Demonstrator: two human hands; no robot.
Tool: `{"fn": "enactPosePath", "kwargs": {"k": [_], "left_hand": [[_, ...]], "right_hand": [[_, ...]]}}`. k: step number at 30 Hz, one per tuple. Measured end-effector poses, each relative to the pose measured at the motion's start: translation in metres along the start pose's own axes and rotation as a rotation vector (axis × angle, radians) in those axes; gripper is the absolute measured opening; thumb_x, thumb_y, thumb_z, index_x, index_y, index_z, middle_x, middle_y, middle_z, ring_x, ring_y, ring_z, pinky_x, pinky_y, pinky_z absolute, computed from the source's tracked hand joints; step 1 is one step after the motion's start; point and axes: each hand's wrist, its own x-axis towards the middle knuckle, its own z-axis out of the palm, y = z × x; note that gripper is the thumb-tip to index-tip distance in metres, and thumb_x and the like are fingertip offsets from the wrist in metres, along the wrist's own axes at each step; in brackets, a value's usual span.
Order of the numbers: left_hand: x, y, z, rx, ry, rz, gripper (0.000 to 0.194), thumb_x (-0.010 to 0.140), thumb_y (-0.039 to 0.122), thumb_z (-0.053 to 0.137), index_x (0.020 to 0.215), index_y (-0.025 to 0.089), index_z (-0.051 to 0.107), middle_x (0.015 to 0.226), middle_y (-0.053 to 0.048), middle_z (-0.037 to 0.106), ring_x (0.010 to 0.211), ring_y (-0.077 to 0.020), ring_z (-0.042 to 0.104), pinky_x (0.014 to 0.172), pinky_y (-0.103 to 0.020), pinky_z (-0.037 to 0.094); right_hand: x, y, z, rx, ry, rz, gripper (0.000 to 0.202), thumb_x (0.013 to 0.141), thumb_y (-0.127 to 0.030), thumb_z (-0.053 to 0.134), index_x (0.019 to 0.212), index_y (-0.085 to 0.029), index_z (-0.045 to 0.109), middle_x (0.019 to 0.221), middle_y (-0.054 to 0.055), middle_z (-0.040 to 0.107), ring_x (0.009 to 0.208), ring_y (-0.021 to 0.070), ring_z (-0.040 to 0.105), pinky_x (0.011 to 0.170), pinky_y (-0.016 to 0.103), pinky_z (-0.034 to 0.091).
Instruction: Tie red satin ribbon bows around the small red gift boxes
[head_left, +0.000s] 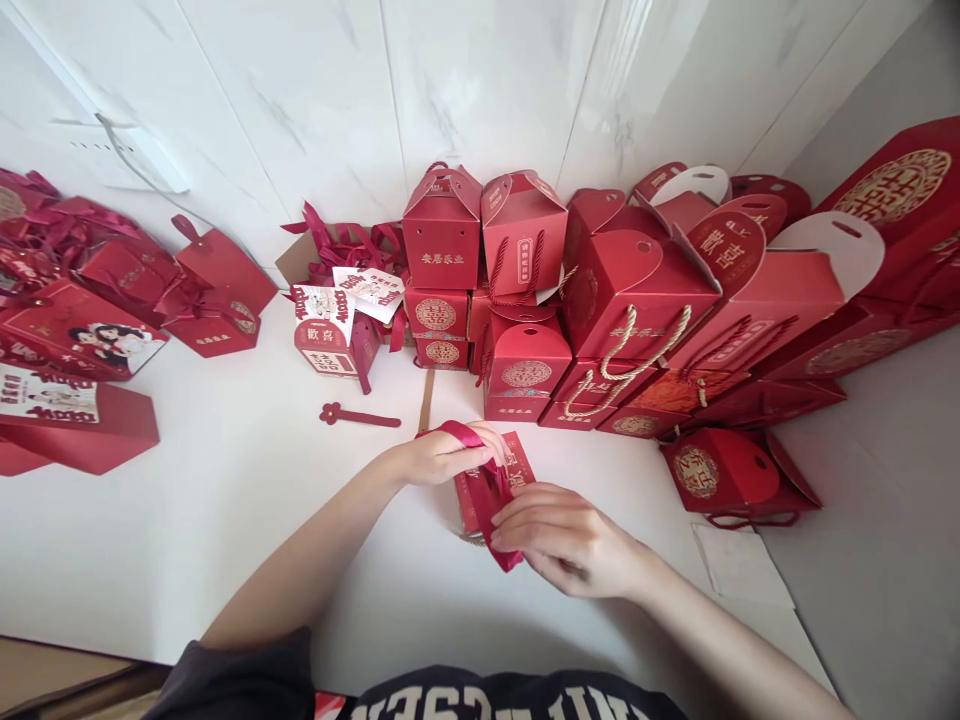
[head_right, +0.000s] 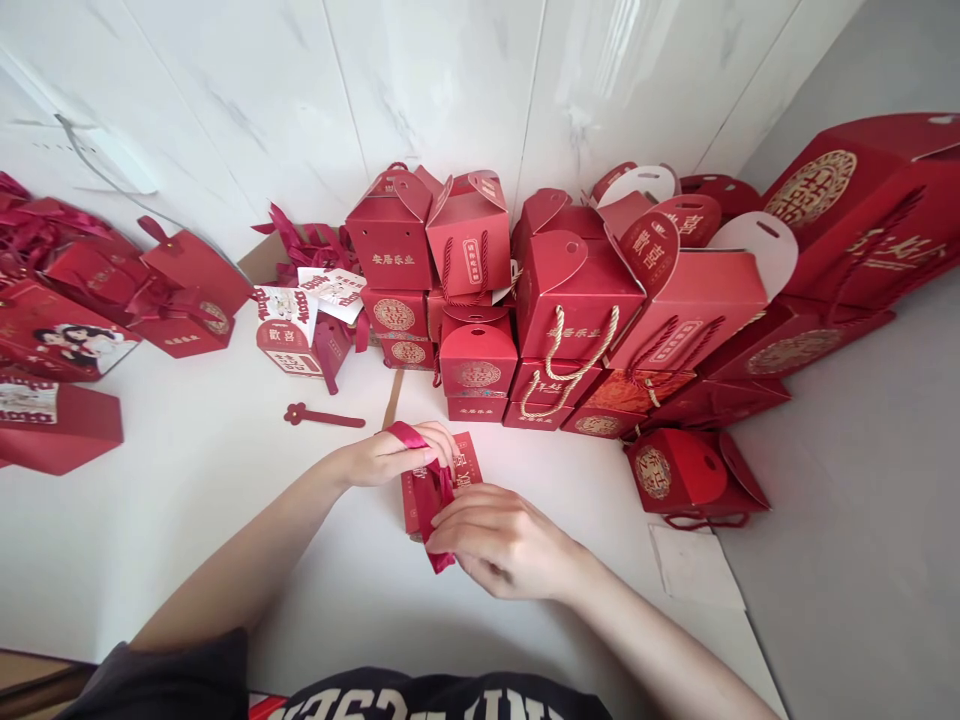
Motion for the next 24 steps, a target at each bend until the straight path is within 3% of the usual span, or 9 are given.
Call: {"fn": "enactPosePath", "kwargs": {"k": [6,10,12,13,15,16,18,20,24], "left_hand": [[0.001,0.007,-0.004,-0.003,-0.063,-0.014,0.032,0.098,0.028,0.04,0.096,0.015,0.069,0.105,-0.011,0.068,0.114,-0.0228,0.055,0.104,-0.04,0.043],[0.0,0.005,-0.005,-0.052,-0.066,-0.051,0.032,0.098,0.03,0.04,0.095,0.014,0.068,0.108,-0.012,0.066,0.112,-0.0222,0.057,0.101,-0.037,0.045],[0.0,0.002,-0.004,-0.074,-0.044,-0.08,0.031,0.098,0.03,0.042,0.097,0.014,0.068,0.111,-0.013,0.065,0.111,-0.022,0.058,0.1,-0.037,0.046],[0.0,0.001,-0.004,-0.078,-0.032,-0.087,0.03,0.097,0.031,0.043,0.098,0.014,0.067,0.11,-0.013,0.065,0.111,-0.0222,0.059,0.1,-0.038,0.047],[-0.001,-0.002,-0.003,-0.074,-0.022,-0.09,0.029,0.097,0.031,0.044,0.097,0.014,0.067,0.108,-0.013,0.065,0.11,-0.0228,0.059,0.101,-0.039,0.046],[-0.001,-0.003,-0.003,-0.068,-0.021,-0.086,0.029,0.096,0.031,0.044,0.096,0.013,0.067,0.106,-0.013,0.066,0.11,-0.0229,0.059,0.101,-0.04,0.046],[0.0,-0.003,-0.003,-0.053,-0.014,-0.067,0.029,0.096,0.03,0.044,0.096,0.013,0.067,0.106,-0.013,0.066,0.11,-0.023,0.059,0.102,-0.04,0.045],[0.001,-0.002,-0.002,-0.04,-0.009,-0.038,0.028,0.096,0.029,0.044,0.096,0.013,0.068,0.106,-0.013,0.066,0.109,-0.0227,0.059,0.102,-0.04,0.045],[0.002,0.003,-0.001,-0.056,-0.044,-0.032,0.034,0.098,0.029,0.04,0.093,0.015,0.07,0.099,-0.011,0.07,0.109,-0.0219,0.059,0.102,-0.037,0.044]], "right_hand": [[-0.002,-0.024,0.001,0.396,-0.146,0.132,0.029,0.087,-0.007,0.048,0.106,-0.019,0.068,0.093,0.007,0.076,0.09,0.0165,0.071,0.084,0.03,0.058],[-0.008,-0.032,-0.034,0.682,-0.468,0.166,0.026,0.09,-0.014,0.052,0.11,-0.017,0.069,0.103,0.009,0.075,0.093,0.015,0.072,0.078,0.021,0.057],[-0.008,-0.03,-0.054,0.694,-0.516,0.177,0.033,0.086,-0.023,0.061,0.118,-0.018,0.065,0.123,0.012,0.068,0.099,0.0181,0.07,0.071,0.021,0.058],[-0.008,-0.028,-0.061,0.631,-0.494,0.233,0.037,0.085,-0.03,0.065,0.12,-0.019,0.064,0.126,0.012,0.065,0.106,0.0212,0.067,0.069,0.023,0.058],[-0.005,-0.022,-0.067,0.376,-0.199,0.401,0.028,0.09,-0.036,0.058,0.113,-0.021,0.065,0.114,0.011,0.068,0.103,0.0223,0.066,0.07,0.028,0.057],[-0.002,-0.018,-0.064,0.21,-0.053,0.488,0.024,0.092,-0.035,0.055,0.109,-0.022,0.065,0.109,0.011,0.068,0.098,0.0218,0.066,0.072,0.031,0.056],[0.003,-0.01,-0.051,-0.086,0.109,0.542,0.025,0.089,-0.035,0.061,0.11,-0.022,0.061,0.108,0.011,0.066,0.097,0.0243,0.063,0.081,0.038,0.054],[0.008,-0.002,-0.033,-0.252,0.134,0.482,0.034,0.085,-0.033,0.064,0.117,-0.022,0.056,0.113,0.012,0.064,0.104,0.0281,0.06,0.092,0.046,0.049],[0.015,0.009,-0.01,-0.296,0.172,0.468,0.025,0.087,-0.013,0.05,0.11,-0.021,0.056,0.105,0.01,0.066,0.096,0.025,0.061,0.088,0.042,0.048]]}}
